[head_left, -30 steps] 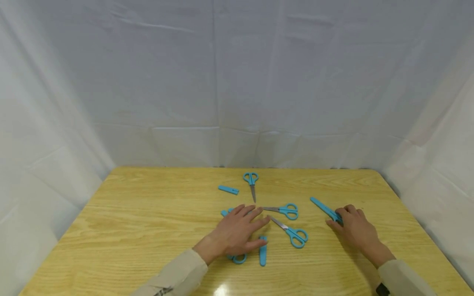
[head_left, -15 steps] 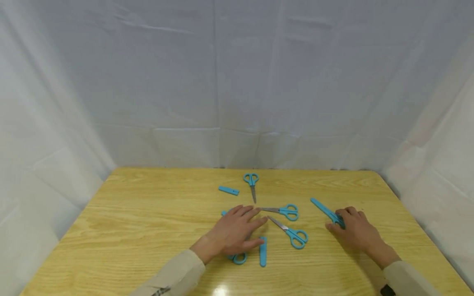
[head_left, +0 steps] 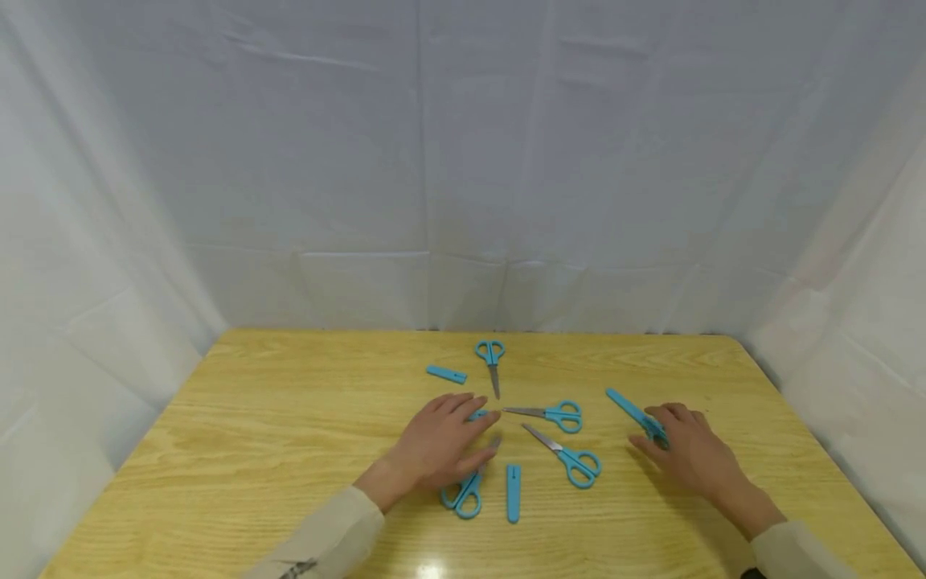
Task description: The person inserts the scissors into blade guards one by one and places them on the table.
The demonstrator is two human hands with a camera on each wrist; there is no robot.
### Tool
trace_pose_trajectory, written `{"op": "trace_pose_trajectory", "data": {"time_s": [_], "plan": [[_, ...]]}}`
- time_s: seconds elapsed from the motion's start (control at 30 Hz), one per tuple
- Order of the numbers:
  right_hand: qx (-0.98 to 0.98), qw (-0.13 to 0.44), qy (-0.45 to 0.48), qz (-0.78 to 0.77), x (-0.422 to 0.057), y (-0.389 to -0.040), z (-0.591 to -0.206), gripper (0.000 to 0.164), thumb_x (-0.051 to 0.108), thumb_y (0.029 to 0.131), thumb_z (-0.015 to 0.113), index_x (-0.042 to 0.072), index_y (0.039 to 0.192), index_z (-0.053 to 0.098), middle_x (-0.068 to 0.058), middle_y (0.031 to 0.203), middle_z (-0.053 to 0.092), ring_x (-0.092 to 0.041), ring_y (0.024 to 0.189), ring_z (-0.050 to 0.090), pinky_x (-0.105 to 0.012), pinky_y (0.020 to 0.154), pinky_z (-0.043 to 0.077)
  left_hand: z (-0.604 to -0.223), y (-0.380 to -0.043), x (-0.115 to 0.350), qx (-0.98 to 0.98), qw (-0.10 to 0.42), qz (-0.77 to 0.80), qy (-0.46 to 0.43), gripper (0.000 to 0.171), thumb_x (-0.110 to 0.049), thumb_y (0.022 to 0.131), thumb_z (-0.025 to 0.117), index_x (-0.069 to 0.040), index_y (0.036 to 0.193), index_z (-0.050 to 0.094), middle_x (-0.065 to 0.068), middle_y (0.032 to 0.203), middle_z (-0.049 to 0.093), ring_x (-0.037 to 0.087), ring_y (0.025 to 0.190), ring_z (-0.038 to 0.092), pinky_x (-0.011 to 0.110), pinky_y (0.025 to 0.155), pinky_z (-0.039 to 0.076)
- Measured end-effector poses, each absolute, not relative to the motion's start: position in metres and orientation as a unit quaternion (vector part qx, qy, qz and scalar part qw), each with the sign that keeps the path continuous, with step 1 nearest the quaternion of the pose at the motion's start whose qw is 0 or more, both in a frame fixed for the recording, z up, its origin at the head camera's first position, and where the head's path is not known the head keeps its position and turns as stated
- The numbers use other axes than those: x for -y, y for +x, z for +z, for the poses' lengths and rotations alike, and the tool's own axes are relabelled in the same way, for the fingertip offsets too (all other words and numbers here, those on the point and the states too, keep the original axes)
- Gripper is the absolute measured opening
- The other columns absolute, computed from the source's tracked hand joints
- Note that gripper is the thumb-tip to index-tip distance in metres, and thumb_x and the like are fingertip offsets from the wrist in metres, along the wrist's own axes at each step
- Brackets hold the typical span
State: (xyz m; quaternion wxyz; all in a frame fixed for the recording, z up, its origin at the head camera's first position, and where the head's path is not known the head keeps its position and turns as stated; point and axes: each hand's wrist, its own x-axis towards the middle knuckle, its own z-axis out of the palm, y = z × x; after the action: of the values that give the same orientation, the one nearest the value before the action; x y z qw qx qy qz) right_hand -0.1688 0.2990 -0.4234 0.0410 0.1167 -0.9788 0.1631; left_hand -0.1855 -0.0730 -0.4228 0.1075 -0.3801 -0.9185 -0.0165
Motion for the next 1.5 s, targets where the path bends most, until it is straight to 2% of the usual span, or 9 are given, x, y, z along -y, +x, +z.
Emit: {"op": "trace_pose_trajectory", "data": {"time_s": [0.2, 0.4, 0.7, 0.97, 1.1, 1.27, 1.5], "plan": [[0.975, 0.052, 0.131, 0.170, -0.282, -0.163, -0.419, 0.058, 0.049, 0.093, 0.057, 0.001, 0.126, 0.056, -0.022, 0.124, 0.050, -0.044, 0.111, 0.046, -0.053, 0.069, 0.051, -0.422, -0.186, 0.083, 0.931, 0.089, -0.057, -0.350, 0.048, -0.044, 0.097, 0.049, -0.020, 0.139, 0.051, 0.007, 0.142, 0.046, 0.026, 0.131, 0.040, 0.045, 0.106, 0.032], [0.972, 0.052, 0.148, 0.174, -0.265, -0.158, -0.417, 0.059, 0.052, 0.092, 0.056, 0.004, 0.128, 0.055, -0.018, 0.126, 0.051, -0.041, 0.110, 0.050, -0.050, 0.065, 0.052, -0.426, -0.189, 0.093, 0.938, 0.093, -0.058, -0.329, 0.047, -0.043, 0.097, 0.051, -0.019, 0.137, 0.052, 0.007, 0.139, 0.048, 0.027, 0.129, 0.042, 0.047, 0.102, 0.036], [0.967, 0.052, 0.179, 0.175, -0.242, -0.152, -0.421, 0.053, 0.046, 0.092, 0.061, 0.007, 0.127, 0.058, -0.012, 0.123, 0.055, -0.037, 0.111, 0.054, -0.052, 0.081, 0.050, -0.431, -0.188, 0.105, 0.941, 0.094, -0.063, -0.320, 0.043, -0.039, 0.095, 0.057, -0.018, 0.132, 0.056, 0.007, 0.135, 0.051, 0.026, 0.124, 0.046, 0.047, 0.098, 0.040], [0.967, 0.034, 0.185, 0.169, -0.227, -0.148, -0.424, 0.053, 0.046, 0.089, 0.064, 0.010, 0.127, 0.058, -0.009, 0.123, 0.056, -0.034, 0.109, 0.054, -0.049, 0.078, 0.052, -0.435, -0.187, 0.113, 0.935, 0.110, -0.062, -0.333, 0.037, -0.030, 0.092, 0.061, -0.017, 0.127, 0.059, 0.008, 0.128, 0.055, 0.027, 0.118, 0.050, 0.047, 0.093, 0.045], [0.969, 0.033, 0.185, 0.157, -0.222, -0.146, -0.428, 0.055, 0.047, 0.087, 0.066, 0.011, 0.127, 0.058, -0.009, 0.123, 0.056, -0.032, 0.109, 0.054, -0.047, 0.079, 0.052, -0.437, -0.187, 0.113, 0.932, 0.100, -0.063, -0.342, 0.037, -0.027, 0.092, 0.062, -0.017, 0.127, 0.059, 0.008, 0.126, 0.055, 0.028, 0.116, 0.051, 0.046, 0.090, 0.047], [0.970, 0.033, 0.181, 0.160, -0.219, -0.144, -0.432, 0.052, 0.046, 0.085, 0.068, 0.013, 0.124, 0.060, -0.007, 0.122, 0.056, -0.030, 0.109, 0.054, -0.046, 0.074, 0.053, -0.437, -0.187, 0.114, 0.932, 0.089, -0.062, -0.345, 0.037, -0.026, 0.091, 0.063, -0.016, 0.127, 0.059, 0.008, 0.123, 0.055, 0.027, 0.112, 0.052, 0.044, 0.087, 0.048], [0.972, 0.026, 0.178, 0.152, -0.215, -0.142, -0.434, 0.057, 0.053, 0.081, 0.069, 0.013, 0.122, 0.061, -0.006, 0.121, 0.056, -0.029, 0.110, 0.052, -0.046, 0.076, 0.052, -0.437, -0.187, 0.113, 0.932, 0.086, -0.051, -0.348, 0.037, -0.025, 0.091, 0.063, -0.016, 0.127, 0.059, 0.007, 0.119, 0.055, 0.025, 0.107, 0.052, 0.041, 0.083, 0.049]]}}
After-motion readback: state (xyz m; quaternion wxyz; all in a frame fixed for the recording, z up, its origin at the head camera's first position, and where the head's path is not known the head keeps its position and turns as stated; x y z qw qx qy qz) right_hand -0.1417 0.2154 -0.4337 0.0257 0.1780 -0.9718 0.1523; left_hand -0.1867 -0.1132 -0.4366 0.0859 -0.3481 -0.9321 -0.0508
